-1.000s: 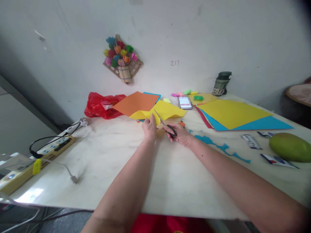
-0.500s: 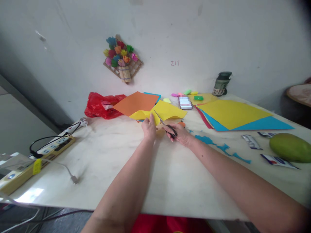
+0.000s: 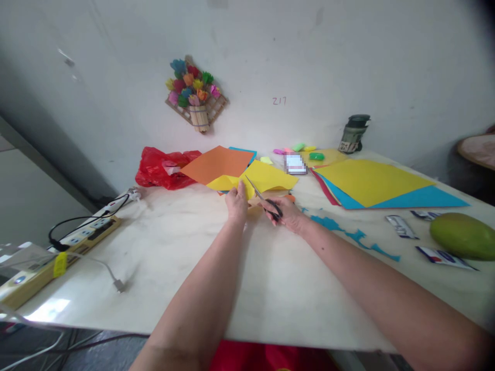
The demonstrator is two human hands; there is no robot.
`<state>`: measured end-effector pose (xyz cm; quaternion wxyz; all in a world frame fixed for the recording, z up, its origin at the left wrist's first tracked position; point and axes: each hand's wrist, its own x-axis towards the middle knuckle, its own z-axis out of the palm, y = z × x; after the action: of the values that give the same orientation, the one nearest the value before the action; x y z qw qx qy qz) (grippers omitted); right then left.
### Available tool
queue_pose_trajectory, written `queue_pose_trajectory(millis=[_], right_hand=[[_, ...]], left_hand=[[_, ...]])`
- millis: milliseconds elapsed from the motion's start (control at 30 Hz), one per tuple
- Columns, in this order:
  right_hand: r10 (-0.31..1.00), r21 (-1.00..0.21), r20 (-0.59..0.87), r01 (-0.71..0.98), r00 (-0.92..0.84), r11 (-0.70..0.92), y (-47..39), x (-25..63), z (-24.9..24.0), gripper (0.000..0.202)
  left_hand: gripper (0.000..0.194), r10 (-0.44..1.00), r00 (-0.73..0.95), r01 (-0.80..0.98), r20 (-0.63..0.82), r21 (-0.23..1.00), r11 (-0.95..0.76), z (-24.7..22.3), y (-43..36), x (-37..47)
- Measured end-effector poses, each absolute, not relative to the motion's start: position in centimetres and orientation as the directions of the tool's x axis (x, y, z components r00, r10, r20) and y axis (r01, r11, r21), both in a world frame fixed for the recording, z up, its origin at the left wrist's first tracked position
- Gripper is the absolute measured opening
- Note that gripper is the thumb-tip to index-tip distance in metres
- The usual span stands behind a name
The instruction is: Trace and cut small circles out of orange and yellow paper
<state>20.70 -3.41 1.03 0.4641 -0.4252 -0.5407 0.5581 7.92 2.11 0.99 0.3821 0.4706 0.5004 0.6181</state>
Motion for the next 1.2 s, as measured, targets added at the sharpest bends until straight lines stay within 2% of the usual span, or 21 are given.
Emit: queue_pose_trajectory(millis=[767, 1200], right_hand=[[0.974, -0.997, 0.044, -0.065, -0.221, 0.03, -3.05, 20.82, 0.55, 0.028], [0.973, -0.998, 0.056, -0.042, -0.222, 0.047, -3.07, 20.9, 0.53, 0.031]], left_hand=[[0.041, 0.955, -0.238, -0.008, 0.179, 0.982, -0.186, 0.58, 2.73, 7.41], [0.04, 0.96, -0.199, 0.031, 0.196, 0.981, -0.193, 0.8, 2.97, 7.02]])
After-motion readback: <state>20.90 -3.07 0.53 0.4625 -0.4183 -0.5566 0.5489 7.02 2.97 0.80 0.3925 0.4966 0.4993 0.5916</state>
